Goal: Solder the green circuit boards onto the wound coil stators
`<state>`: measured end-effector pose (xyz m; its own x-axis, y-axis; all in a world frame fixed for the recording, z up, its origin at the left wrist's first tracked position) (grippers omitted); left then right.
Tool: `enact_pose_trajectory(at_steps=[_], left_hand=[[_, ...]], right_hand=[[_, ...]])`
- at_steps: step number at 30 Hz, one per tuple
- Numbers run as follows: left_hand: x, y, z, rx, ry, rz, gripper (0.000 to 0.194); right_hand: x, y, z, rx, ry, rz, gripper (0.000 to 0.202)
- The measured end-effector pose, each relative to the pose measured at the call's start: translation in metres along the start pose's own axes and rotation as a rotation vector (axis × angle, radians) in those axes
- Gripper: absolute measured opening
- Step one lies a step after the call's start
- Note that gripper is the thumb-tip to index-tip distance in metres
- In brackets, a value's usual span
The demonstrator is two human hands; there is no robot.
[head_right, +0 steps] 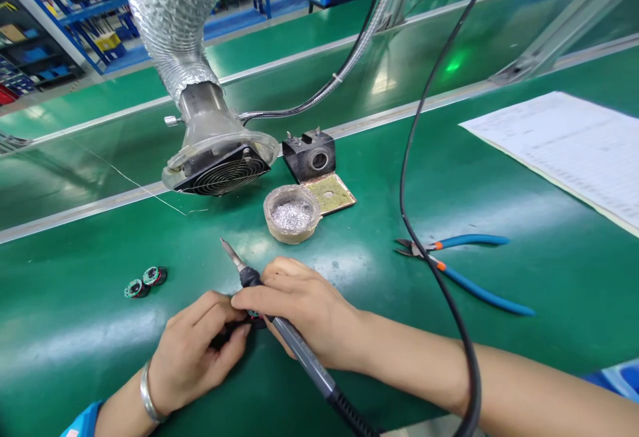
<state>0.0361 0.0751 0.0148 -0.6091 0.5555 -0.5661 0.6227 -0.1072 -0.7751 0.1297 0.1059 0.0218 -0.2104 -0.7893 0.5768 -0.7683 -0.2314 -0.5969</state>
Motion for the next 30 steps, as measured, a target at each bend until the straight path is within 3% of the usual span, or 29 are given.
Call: enact_pose_trajectory(at_steps=[5, 11, 15, 26, 30], left_hand=[[0.008, 0.000, -0.004, -0.025, -0.153, 0.182, 0.008], [0.050, 0.027, 0.012, 0.026, -0.732, 0.656, 0.014], [0.058, 0.042, 0.025, 0.061, -0.968, 0.872, 0.012], [0.057, 0.041, 0.030, 0.098, -0.968, 0.870, 0.015], [0.060, 0.041, 0.030, 0.094, -0.983, 0.820, 0.010]], right_hand=[[0.005, -0.006, -0.001, -0.062, -0.007, -0.012, 0.029], [0.006, -0.007, 0.000, -0.078, -0.046, -0.049, 0.031], [0.016, -0.006, 0.002, -0.055, -0.145, -0.055, 0.026], [0.018, -0.001, 0.007, -0.013, -0.163, 0.037, 0.033], [0.021, -0.020, 0.003, -0.099, -0.129, 0.009, 0.036]])
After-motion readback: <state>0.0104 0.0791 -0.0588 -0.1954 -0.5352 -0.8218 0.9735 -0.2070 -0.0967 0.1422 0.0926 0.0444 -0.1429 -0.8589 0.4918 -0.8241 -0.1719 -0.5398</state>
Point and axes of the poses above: each hand's wrist, its own z-axis away from the middle knuckle, its own y-axis out of the palm, x = y × z, the point moved 10 cm from there along -z, towards the middle knuckle, and after that the axes turned 9 degrees about z, right-handed, at the moved point
